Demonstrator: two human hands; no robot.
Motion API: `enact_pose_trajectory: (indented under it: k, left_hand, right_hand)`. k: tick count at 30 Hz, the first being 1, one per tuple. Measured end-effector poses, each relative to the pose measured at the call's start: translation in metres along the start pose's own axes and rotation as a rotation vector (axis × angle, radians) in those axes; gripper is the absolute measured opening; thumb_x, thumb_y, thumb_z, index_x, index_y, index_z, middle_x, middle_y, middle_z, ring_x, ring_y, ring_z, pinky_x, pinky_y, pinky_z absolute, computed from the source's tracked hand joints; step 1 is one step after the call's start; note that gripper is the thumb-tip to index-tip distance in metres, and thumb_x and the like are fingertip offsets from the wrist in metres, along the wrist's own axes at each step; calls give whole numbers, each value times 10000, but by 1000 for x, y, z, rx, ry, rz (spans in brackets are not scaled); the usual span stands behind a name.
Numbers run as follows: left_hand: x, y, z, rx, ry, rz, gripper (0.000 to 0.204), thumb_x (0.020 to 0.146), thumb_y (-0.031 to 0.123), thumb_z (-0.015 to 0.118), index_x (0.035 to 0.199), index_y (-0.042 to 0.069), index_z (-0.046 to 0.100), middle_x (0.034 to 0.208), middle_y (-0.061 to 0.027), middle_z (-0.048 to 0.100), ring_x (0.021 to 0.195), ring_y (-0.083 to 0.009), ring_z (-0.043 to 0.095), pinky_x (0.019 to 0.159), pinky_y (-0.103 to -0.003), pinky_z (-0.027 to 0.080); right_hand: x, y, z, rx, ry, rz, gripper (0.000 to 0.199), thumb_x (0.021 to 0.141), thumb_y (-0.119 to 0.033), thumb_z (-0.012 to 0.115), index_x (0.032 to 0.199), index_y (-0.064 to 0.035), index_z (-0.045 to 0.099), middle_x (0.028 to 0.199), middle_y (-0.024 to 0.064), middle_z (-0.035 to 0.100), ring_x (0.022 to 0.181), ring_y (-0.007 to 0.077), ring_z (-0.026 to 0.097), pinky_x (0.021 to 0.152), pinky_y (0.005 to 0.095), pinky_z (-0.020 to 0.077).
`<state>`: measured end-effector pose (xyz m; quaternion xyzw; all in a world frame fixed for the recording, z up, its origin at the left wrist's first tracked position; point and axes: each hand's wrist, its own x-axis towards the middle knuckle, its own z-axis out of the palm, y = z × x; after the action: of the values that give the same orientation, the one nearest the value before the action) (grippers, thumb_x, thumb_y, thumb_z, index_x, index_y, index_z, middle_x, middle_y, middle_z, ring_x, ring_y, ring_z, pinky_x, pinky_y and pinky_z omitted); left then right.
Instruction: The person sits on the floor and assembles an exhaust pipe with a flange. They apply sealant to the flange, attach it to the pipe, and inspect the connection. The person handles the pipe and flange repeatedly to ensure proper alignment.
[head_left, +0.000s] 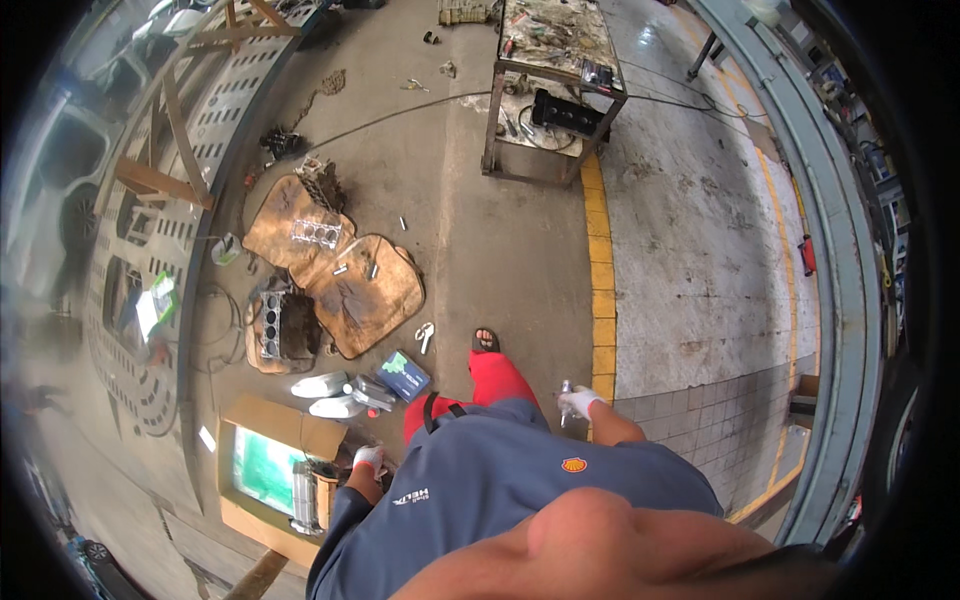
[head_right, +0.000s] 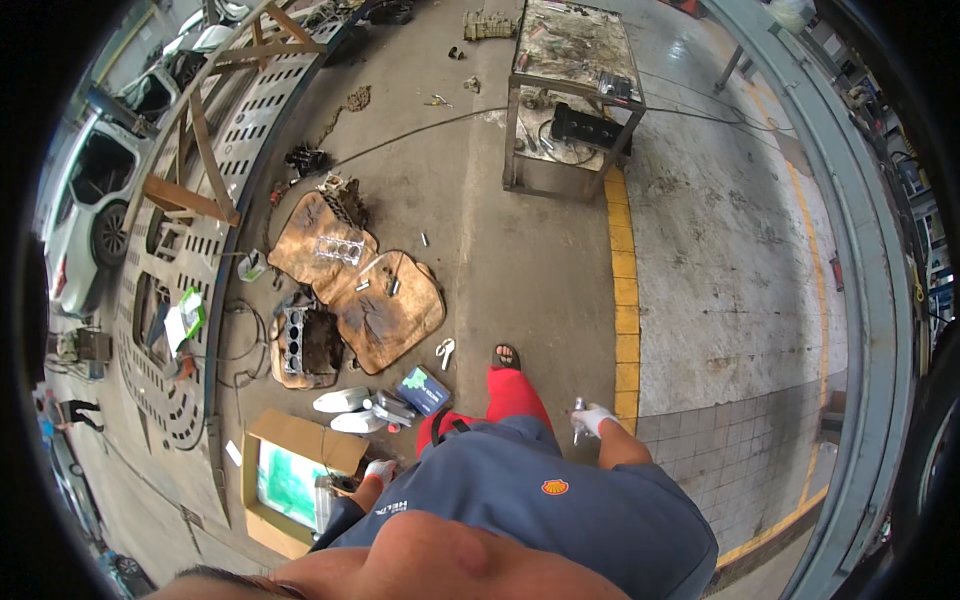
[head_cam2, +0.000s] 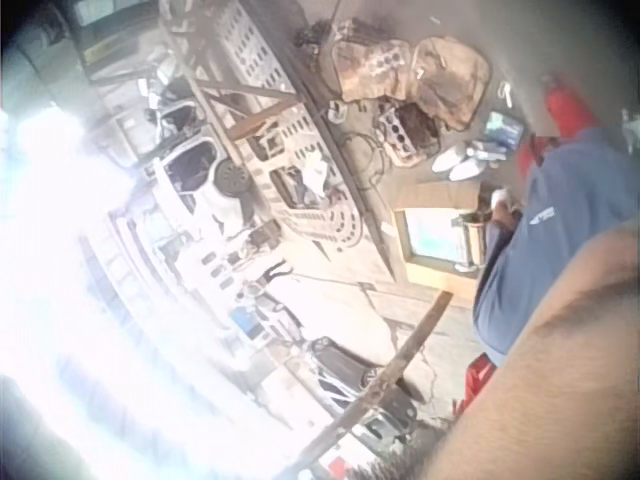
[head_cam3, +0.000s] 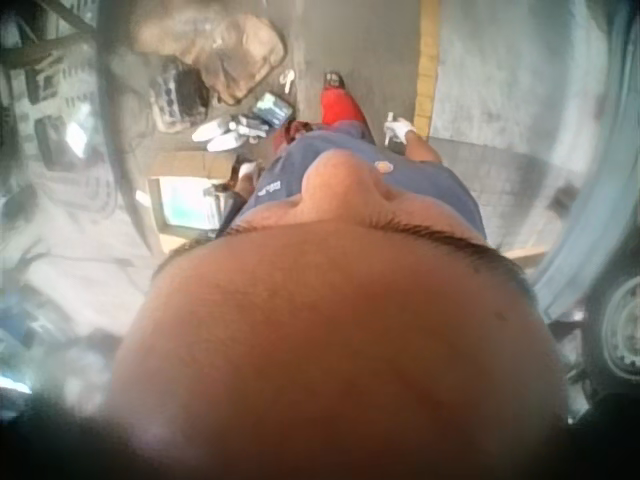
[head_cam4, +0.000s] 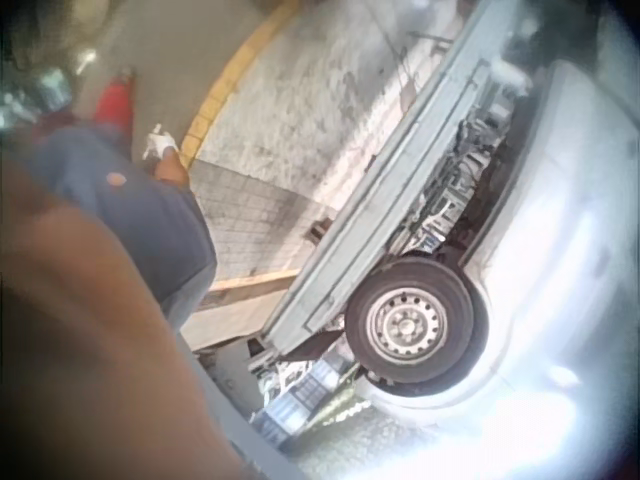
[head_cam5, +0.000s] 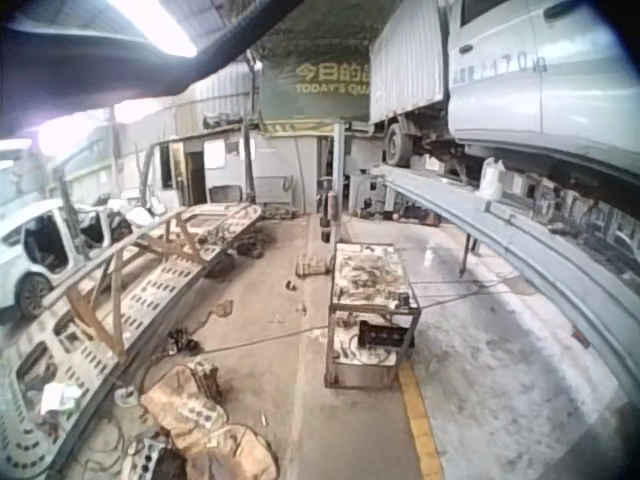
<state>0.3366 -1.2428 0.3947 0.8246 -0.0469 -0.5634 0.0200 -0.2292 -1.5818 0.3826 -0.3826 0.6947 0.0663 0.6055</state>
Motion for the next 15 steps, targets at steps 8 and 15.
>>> enact_pose_trajectory:
  k: [8, 15]
  left_hand:
    - [-35, 211, -24, -310, 147, 540, 196, 976, 193, 612, 1087, 62, 706, 957, -115, 701, 788, -231, 693, 666, -371, 598]
    - [-98, 327, 11, -503, -120, 799, 247, 1018, 153, 615, 1212, 43, 722, 1012, -40, 722, 835, -116, 667, 713, -276, 563]
  right_hand:
    - [9, -199, -72, 287, -16, -344, 417, 924, -186, 753, 1236, 37, 591, 1022, 96, 735, 846, 201, 700, 775, 360, 563]
    - [-46, -277, -67, 27, 181, -472, 581, 939, -331, 743, 1384, 8, 585, 1227, 114, 718, 1111, 195, 675, 985, 342, 516]
